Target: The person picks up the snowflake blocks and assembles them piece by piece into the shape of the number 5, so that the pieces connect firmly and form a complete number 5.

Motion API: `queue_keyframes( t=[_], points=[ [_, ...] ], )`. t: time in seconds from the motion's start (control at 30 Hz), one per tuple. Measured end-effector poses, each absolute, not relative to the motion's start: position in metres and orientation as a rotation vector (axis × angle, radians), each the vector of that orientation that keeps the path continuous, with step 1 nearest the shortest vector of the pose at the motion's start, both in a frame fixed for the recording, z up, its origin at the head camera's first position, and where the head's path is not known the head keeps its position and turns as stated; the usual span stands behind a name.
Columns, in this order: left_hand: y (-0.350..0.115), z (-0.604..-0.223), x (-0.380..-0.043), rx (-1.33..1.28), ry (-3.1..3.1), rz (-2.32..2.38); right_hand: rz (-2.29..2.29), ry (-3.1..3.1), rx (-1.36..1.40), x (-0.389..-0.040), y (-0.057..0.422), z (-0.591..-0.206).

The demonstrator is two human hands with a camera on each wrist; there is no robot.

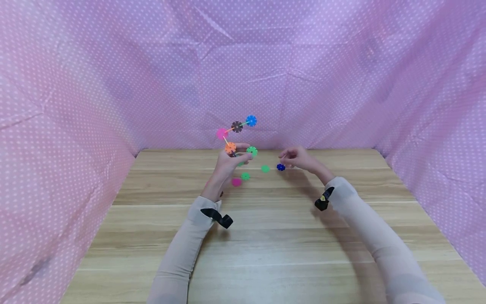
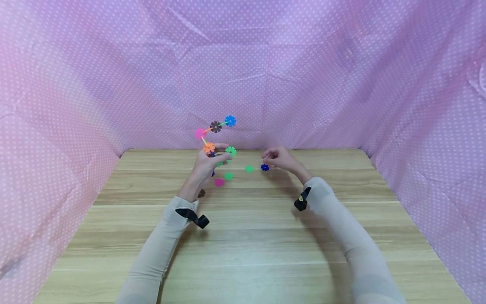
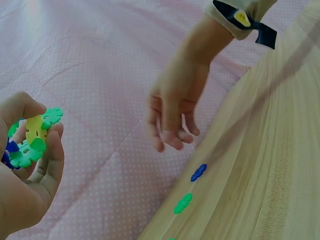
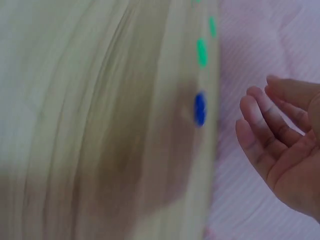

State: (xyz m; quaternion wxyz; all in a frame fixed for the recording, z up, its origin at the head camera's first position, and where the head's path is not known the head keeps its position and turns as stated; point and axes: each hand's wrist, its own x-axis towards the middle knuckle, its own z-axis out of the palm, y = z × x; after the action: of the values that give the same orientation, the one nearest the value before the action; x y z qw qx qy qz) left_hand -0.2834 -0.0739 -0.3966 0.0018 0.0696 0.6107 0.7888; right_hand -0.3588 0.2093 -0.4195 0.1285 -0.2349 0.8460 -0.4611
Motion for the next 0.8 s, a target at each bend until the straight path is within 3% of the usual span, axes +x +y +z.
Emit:
queue_keyframes(
  t=[0.8],
  points=[
    [-0.077, -0.394, -0.281, 0.334, 1.892, 2.513, -1.081, 2.467, -0.780, -0.382, 0.212, -0.452]
  ],
)
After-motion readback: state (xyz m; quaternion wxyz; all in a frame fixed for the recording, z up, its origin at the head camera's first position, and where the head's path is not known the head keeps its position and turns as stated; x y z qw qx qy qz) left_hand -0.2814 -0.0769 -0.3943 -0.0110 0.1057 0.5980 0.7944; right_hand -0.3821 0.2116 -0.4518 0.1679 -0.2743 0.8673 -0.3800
